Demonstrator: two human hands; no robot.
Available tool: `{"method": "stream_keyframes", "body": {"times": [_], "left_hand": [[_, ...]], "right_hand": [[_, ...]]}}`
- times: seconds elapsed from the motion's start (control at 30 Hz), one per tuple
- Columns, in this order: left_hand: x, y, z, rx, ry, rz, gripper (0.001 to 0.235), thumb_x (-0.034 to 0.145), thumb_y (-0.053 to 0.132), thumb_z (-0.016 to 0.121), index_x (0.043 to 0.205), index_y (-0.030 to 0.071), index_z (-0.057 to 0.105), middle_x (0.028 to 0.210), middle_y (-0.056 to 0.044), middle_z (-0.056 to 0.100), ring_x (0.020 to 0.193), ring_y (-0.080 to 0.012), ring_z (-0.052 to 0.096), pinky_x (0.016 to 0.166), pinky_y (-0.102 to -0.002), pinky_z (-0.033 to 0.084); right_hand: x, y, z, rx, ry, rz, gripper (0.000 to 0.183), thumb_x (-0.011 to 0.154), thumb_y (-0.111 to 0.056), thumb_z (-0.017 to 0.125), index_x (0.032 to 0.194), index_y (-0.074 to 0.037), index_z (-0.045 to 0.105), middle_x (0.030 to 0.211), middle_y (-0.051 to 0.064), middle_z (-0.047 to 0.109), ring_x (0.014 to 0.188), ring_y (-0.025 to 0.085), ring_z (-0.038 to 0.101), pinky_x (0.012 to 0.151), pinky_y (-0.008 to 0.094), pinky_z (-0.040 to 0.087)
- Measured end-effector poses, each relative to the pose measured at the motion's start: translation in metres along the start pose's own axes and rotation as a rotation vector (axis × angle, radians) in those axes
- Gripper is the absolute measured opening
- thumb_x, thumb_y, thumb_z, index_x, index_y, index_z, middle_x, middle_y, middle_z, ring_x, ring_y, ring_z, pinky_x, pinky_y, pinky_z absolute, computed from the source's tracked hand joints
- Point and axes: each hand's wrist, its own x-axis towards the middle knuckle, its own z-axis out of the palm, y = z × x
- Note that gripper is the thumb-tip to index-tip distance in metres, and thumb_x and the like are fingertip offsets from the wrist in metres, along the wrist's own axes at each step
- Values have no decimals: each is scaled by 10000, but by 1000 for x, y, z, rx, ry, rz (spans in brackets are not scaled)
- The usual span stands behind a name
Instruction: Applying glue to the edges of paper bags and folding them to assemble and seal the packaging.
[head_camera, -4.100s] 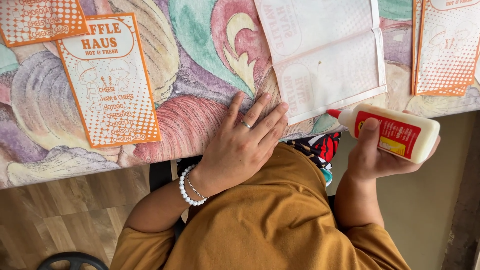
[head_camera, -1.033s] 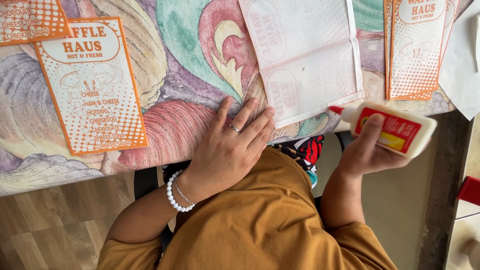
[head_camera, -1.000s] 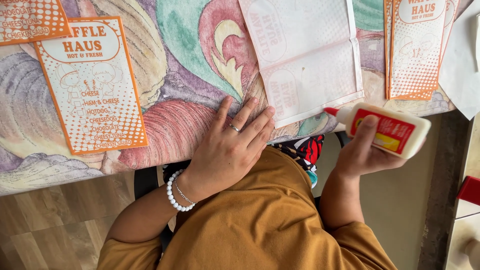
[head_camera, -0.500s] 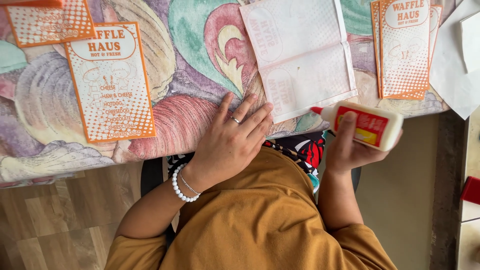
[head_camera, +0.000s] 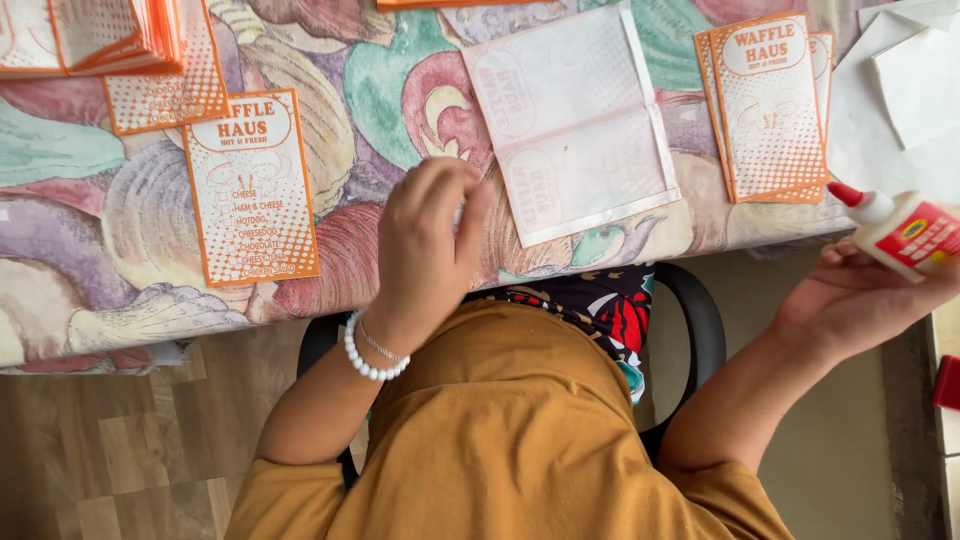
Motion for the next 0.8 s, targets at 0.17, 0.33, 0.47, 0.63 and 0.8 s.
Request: {"method": "stream_keyframes", "body": {"times": [0.17, 0.33, 0.47, 0.63, 0.8], "left_hand": [[40, -44, 29, 327, -132, -357, 139, 1049, 143, 583, 923, 85, 571, 843, -57, 627, 691, -206, 584, 532, -342, 466], [58, -55, 63, 444, -222, -446, 714, 817, 467, 896, 1244, 11, 549, 1203, -209, 630, 1095, -399, 610, 885, -489, 513], [59, -52, 79, 461, -185, -491, 941, 662, 326, 1013, 1384, 19, 493, 1311, -237, 596, 1260, -384, 552, 1057, -512, 414], [56, -54, 82, 336, -126, -529, 748, 691, 85, 928, 1332, 50, 545, 837, -29, 738, 898, -331, 694, 765, -520, 505], [51, -53, 81, 407, -13, -347, 659, 740, 270, 949, 1280, 79, 623, 1161, -131, 599, 1103, -379, 587, 1010, -507, 430]], "right_hand": [[-23, -16, 4, 32, -29, 68, 379, 685, -263, 680, 969, -13, 646, 1250, 331, 813, 542, 101, 582, 464, 169, 520], [39, 46, -63, -5, 112, -148, 462, 885, -171, 692, 1304, -73, 525, 1049, 244, 755, 664, 279, 696, 538, 294, 582], [59, 82, -71, -148, -22, -605, 247, 1022, -18, 672, 1229, -44, 538, 1147, 253, 649, 980, 343, 680, 823, 434, 627], [62, 100, -53, -221, 59, -702, 249, 1038, -127, 665, 1237, -44, 539, 1169, 230, 622, 1010, 342, 689, 843, 438, 653], [61, 97, -56, -497, 161, -744, 426, 1107, -346, 660, 1425, -92, 535, 1271, 151, 533, 1239, 286, 602, 1013, 421, 626]]}}
